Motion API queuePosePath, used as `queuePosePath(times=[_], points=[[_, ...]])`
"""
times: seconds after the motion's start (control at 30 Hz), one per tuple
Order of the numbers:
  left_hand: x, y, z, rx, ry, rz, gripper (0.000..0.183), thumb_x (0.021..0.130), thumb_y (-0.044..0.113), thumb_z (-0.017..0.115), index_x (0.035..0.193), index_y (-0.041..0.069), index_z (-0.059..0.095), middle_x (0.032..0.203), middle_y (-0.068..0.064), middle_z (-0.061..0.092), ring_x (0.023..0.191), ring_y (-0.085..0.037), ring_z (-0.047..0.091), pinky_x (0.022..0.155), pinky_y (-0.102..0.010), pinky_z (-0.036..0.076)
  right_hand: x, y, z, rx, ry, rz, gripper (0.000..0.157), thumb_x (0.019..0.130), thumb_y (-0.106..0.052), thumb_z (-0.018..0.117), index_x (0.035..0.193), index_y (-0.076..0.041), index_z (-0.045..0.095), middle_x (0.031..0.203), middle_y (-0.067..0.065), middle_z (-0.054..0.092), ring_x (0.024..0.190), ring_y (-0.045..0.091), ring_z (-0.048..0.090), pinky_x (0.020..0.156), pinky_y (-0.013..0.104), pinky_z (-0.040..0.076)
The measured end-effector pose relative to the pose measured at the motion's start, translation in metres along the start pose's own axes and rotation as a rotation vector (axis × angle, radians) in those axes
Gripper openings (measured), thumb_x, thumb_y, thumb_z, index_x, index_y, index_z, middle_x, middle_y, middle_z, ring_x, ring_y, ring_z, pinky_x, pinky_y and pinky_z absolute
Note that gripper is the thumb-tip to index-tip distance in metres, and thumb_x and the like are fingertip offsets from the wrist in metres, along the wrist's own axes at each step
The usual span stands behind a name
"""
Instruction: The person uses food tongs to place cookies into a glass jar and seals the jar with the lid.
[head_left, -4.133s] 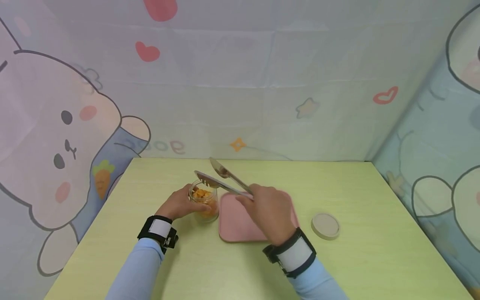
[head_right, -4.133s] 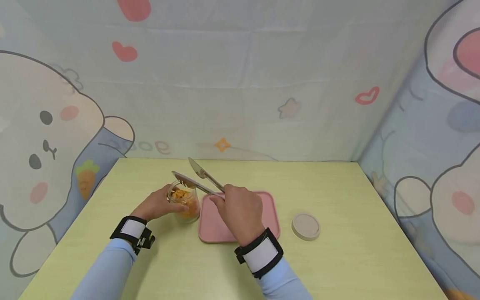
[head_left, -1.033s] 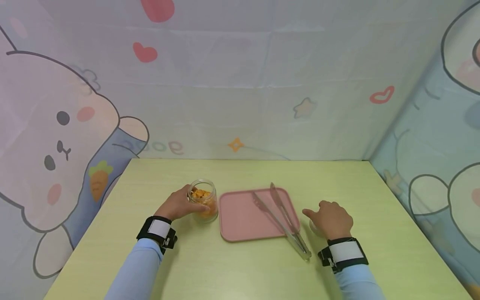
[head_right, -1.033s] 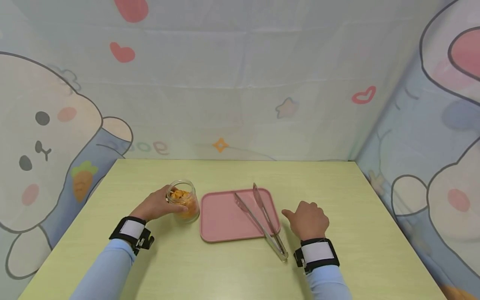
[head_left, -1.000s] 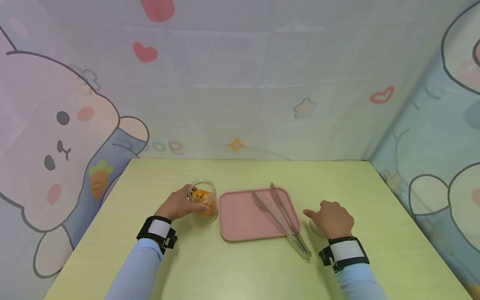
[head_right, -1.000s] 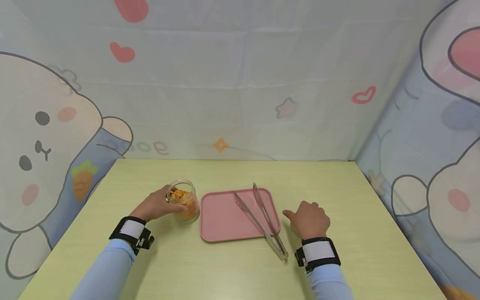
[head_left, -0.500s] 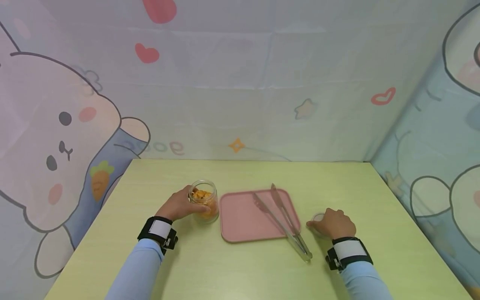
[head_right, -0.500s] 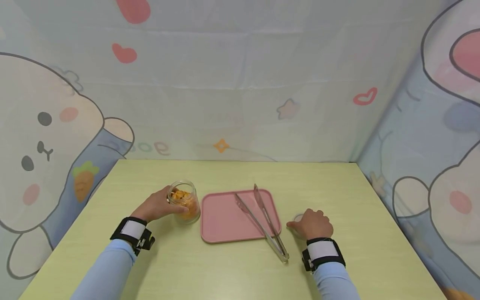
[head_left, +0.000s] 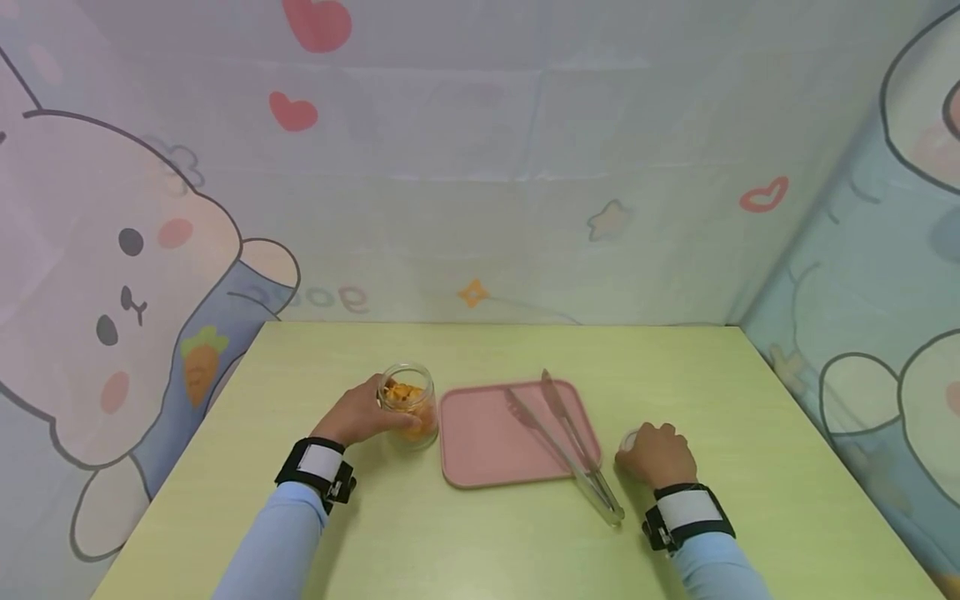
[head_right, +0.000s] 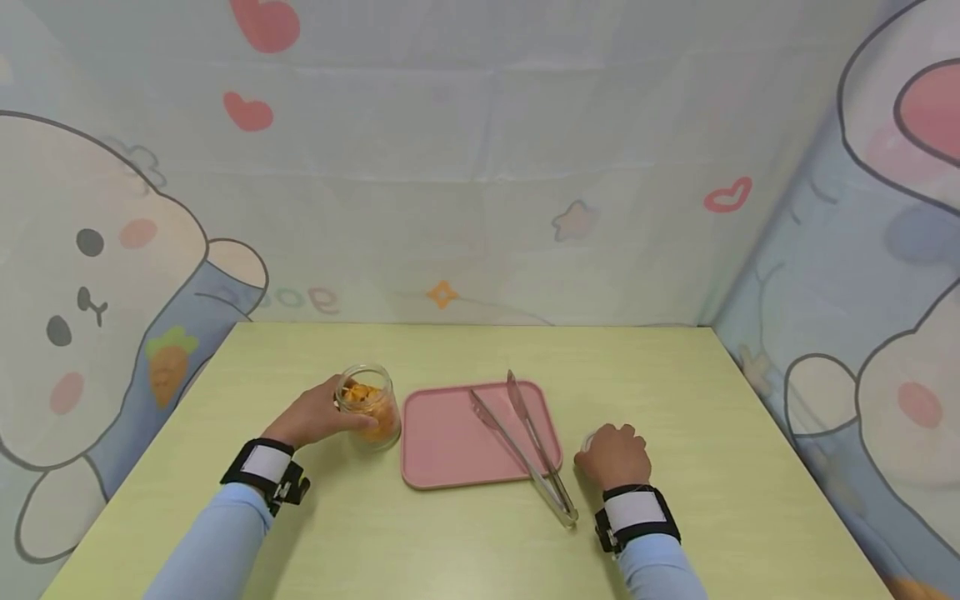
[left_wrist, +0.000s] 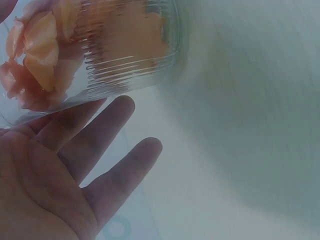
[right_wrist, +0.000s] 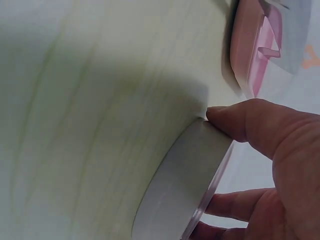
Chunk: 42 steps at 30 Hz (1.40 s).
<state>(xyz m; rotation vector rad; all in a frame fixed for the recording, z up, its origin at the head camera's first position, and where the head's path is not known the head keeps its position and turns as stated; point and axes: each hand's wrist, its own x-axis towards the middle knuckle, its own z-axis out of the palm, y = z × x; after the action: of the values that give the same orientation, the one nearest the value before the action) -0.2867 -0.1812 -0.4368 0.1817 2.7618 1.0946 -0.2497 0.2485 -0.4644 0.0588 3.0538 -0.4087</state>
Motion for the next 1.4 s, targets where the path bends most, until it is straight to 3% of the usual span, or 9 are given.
queuePosePath(times=[0.43, 0.73, 0.87, 1.07, 1.33, 1.4], points=[[0.007, -0.017, 0.018, -0.096, 0.082, 0.03, 0.087, 0.064, 0.057, 0.079, 0.126, 0.006, 0.044, 0.115, -0.016, 0.061, 0.102, -0.028, 0.055, 0.085, -0.047, 0.048, -0.004, 0.005, 0.008, 0.005, 0.024, -0.008, 0.051, 0.076, -0.023, 0.065, 0.099, 0.022, 0.053, 0.087, 0.038, 0.052, 0.078, 0.05, 0.053, 0.069, 0.061, 0.049], [0.003, -0.019, 0.021, -0.16, 0.116, 0.07, 0.104, 0.066, 0.056, 0.078, 0.146, 0.009, 0.031, 0.133, -0.018, 0.054, 0.119, -0.029, 0.05, 0.097, -0.053, 0.044, -0.002, 0.003, 0.0, 0.015, 0.019, -0.021, 0.048, 0.074, -0.02, 0.064, 0.098, 0.021, 0.055, 0.086, 0.037, 0.053, 0.077, 0.049, 0.053, 0.068, 0.06, 0.049], [0.0, -0.016, 0.02, -0.16, 0.115, 0.065, 0.104, 0.066, 0.057, 0.078, 0.147, 0.01, 0.031, 0.134, -0.019, 0.053, 0.121, -0.03, 0.048, 0.097, -0.054, 0.044, -0.003, -0.002, -0.007, 0.029, 0.067, -0.048, 0.045, 0.074, -0.02, 0.062, 0.094, 0.019, 0.056, 0.084, 0.035, 0.053, 0.074, 0.046, 0.053, 0.064, 0.057, 0.049], [-0.003, -0.011, 0.019, -0.118, 0.115, 0.068, 0.1, 0.064, 0.06, 0.077, 0.143, 0.012, 0.039, 0.13, -0.019, 0.056, 0.117, -0.03, 0.051, 0.093, -0.052, 0.046, -0.005, -0.024, -0.025, 0.062, 0.16, -0.14, 0.044, 0.076, -0.021, 0.063, 0.095, 0.018, 0.057, 0.087, 0.038, 0.057, 0.072, 0.047, 0.056, 0.06, 0.058, 0.052], [-0.003, 0.003, 0.021, -0.036, 0.1, 0.11, 0.097, 0.06, 0.057, 0.081, 0.138, 0.012, 0.045, 0.12, -0.015, 0.063, 0.103, -0.026, 0.057, 0.086, -0.048, 0.05, -0.004, -0.067, -0.047, 0.094, 0.199, -0.23, 0.066, 0.082, -0.026, 0.064, 0.126, 0.021, 0.047, 0.117, 0.044, 0.053, 0.099, 0.056, 0.053, 0.082, 0.063, 0.048], [-0.002, 0.008, 0.023, -0.014, 0.097, 0.12, 0.097, 0.06, 0.055, 0.082, 0.138, 0.012, 0.045, 0.118, -0.013, 0.064, 0.101, -0.024, 0.058, 0.086, -0.047, 0.05, -0.003, -0.076, -0.049, 0.125, 0.211, -0.25, 0.071, 0.086, -0.036, 0.062, 0.129, 0.019, 0.046, 0.12, 0.042, 0.052, 0.102, 0.053, 0.053, 0.083, 0.062, 0.048]])
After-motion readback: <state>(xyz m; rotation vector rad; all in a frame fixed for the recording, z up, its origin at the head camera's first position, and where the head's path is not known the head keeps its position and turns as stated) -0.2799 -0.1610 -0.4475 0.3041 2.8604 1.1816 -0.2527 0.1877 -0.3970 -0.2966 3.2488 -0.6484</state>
